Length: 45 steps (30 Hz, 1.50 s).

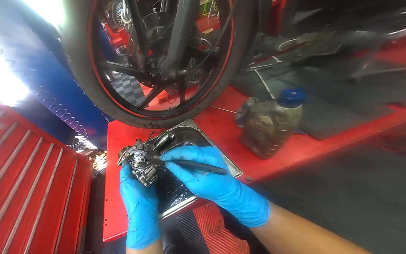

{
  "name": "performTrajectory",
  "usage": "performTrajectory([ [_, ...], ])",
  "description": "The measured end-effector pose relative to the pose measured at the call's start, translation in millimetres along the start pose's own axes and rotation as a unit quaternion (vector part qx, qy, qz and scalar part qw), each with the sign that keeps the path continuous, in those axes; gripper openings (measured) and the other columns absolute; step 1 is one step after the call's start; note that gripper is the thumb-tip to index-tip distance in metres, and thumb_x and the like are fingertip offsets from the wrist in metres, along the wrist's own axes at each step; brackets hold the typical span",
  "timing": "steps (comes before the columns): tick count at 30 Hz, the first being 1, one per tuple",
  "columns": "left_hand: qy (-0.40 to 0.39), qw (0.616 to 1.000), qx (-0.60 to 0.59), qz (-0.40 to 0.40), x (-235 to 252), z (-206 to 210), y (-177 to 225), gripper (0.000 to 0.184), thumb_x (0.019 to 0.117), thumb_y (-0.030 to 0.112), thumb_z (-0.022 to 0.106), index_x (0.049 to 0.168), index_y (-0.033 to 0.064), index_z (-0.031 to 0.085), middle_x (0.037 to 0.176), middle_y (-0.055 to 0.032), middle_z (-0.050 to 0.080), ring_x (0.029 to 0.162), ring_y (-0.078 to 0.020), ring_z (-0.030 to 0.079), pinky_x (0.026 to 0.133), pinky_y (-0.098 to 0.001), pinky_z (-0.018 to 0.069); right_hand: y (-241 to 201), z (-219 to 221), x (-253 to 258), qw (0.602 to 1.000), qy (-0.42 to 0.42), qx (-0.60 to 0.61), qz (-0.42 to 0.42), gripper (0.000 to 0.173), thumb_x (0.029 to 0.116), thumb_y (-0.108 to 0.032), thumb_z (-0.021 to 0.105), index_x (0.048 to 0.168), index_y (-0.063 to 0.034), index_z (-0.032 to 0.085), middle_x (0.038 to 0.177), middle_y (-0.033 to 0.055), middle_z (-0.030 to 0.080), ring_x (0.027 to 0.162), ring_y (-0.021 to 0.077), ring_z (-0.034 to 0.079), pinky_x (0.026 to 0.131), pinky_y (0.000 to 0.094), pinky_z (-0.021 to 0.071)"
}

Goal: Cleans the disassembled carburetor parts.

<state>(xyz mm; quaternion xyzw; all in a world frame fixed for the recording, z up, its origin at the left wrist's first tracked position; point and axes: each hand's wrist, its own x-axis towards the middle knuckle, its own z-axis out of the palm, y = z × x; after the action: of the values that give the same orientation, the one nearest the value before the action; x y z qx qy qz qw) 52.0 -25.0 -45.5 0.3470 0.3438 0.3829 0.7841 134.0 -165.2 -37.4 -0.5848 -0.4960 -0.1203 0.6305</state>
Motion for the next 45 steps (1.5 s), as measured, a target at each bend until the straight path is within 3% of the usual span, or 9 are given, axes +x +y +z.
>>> performTrajectory([
  [5,-0.004,0.999,-0.031,-0.039,8.9,-5.4,1.7,0.04,0.1043,0.047,0.037,0.122,0.0187,0.058,0.108,-0.0079,0.067,0.095,-0.0244,0.068,0.073,-0.0522,0.0567,21.9,-5.1,-14.2,0.995,-0.044,-0.036,0.084,0.012,0.0885,-0.012,0.074,0.098,-0.0147,0.08,0.085,-0.0073,0.075,0.072,0.0003,0.068,0.064,0.0219,0.0609],
  [10,-0.023,0.983,-0.137,-0.122,8.8,-13.0,5.4,0.047,0.1002,0.059,0.038,0.12,0.0214,0.057,0.106,-0.0084,0.067,0.095,-0.0266,0.069,0.073,-0.0536,0.0589,-8.0,-5.5,0.4,0.992,0.011,0.111,0.064,0.015,0.0889,0.002,0.075,0.103,-0.0026,0.077,0.096,0.004,0.076,0.08,0.0106,0.072,0.071,0.0273,0.0643],
  [17,-0.007,0.986,-0.123,-0.109,10.5,-14.8,0.9,0.047,0.0987,0.061,0.037,0.114,0.0212,0.056,0.097,-0.0066,0.066,0.082,-0.0228,0.069,0.063,-0.0464,0.0586,9.4,-17.5,-3.0,0.996,-0.061,-0.068,0.025,0.014,0.0889,-0.011,0.07,0.099,-0.0142,0.079,0.093,-0.0058,0.076,0.082,0.002,0.07,0.072,0.0246,0.0613],
  [24,-0.058,0.99,-0.112,-0.061,6.0,-9.6,-0.8,0.046,0.1026,0.058,0.032,0.116,0.0215,0.057,0.101,-0.0054,0.068,0.093,-0.0241,0.07,0.071,-0.0529,0.0596,-1.6,-21.9,3.5,0.997,-0.045,0.059,0.017,0.013,0.0898,-0.004,0.074,0.101,-0.0066,0.079,0.1,-0.0001,0.077,0.089,0.0071,0.072,0.08,0.0267,0.0635],
  [27,-0.084,0.994,-0.056,-0.034,9.4,-9.5,1.9,0.04,0.1073,0.047,0.036,0.125,0.018,0.058,0.107,-0.0105,0.069,0.092,-0.0286,0.07,0.071,-0.0542,0.0597,12.3,-46.1,6.9,0.994,-0.06,0.051,0.081,0.012,0.0905,-0.008,0.074,0.101,-0.0111,0.079,0.094,-0.0032,0.077,0.08,0.0067,0.071,0.072,0.0257,0.0637],
  [29,-0.126,0.992,-0.014,0.025,12.9,-18.2,0.8,0.031,0.1078,0.024,0.043,0.133,0.0106,0.056,0.11,-0.0142,0.07,0.093,-0.0269,0.071,0.074,-0.0483,0.0619,19.9,-62.0,6.5,0.987,-0.074,0.075,0.123,0.013,0.0916,-0.008,0.074,0.103,-0.0094,0.079,0.093,0.0,0.077,0.079,0.0102,0.072,0.072,0.0274,0.0639],
  [32,-0.178,0.977,0.053,0.108,13.1,-22.4,5.2,0.044,0.0947,0.002,0.06,0.138,0.0047,0.054,0.118,-0.0148,0.067,0.098,-0.0213,0.069,0.084,-0.0398,0.0612,24.8,-77.7,4.9,0.971,-0.074,0.11,0.197,0.013,0.0923,-0.007,0.073,0.104,-0.0069,0.078,0.09,0.0066,0.076,0.077,0.0172,0.073,0.072,0.0308,0.0642],
  [41,-0.189,0.976,0.068,0.082,9.6,-26.7,9.7,0.043,0.0929,0.005,0.053,0.136,0.0078,0.055,0.115,-0.0104,0.067,0.098,-0.0176,0.068,0.085,-0.0372,0.0597,10.6,-94.0,23.2,0.971,0.015,0.172,0.167,0.013,0.091,-0.008,0.074,0.102,-0.0016,0.075,0.101,0.0137,0.075,0.087,0.0236,0.074,0.081,0.0353,0.0652],
  [45,-0.223,0.966,0.098,0.081,5.8,-25.8,4.8,0.053,0.0874,0.002,0.061,0.139,0.0072,0.055,0.118,-0.0142,0.067,0.098,-0.0208,0.069,0.082,-0.0385,0.0607,-9.6,-66.1,30.5,0.961,0.039,0.225,0.156,0.01,0.0891,0.0,0.069,0.098,-0.0008,0.074,0.099,0.0152,0.075,0.085,0.0254,0.075,0.076,0.0384,0.0659],
])
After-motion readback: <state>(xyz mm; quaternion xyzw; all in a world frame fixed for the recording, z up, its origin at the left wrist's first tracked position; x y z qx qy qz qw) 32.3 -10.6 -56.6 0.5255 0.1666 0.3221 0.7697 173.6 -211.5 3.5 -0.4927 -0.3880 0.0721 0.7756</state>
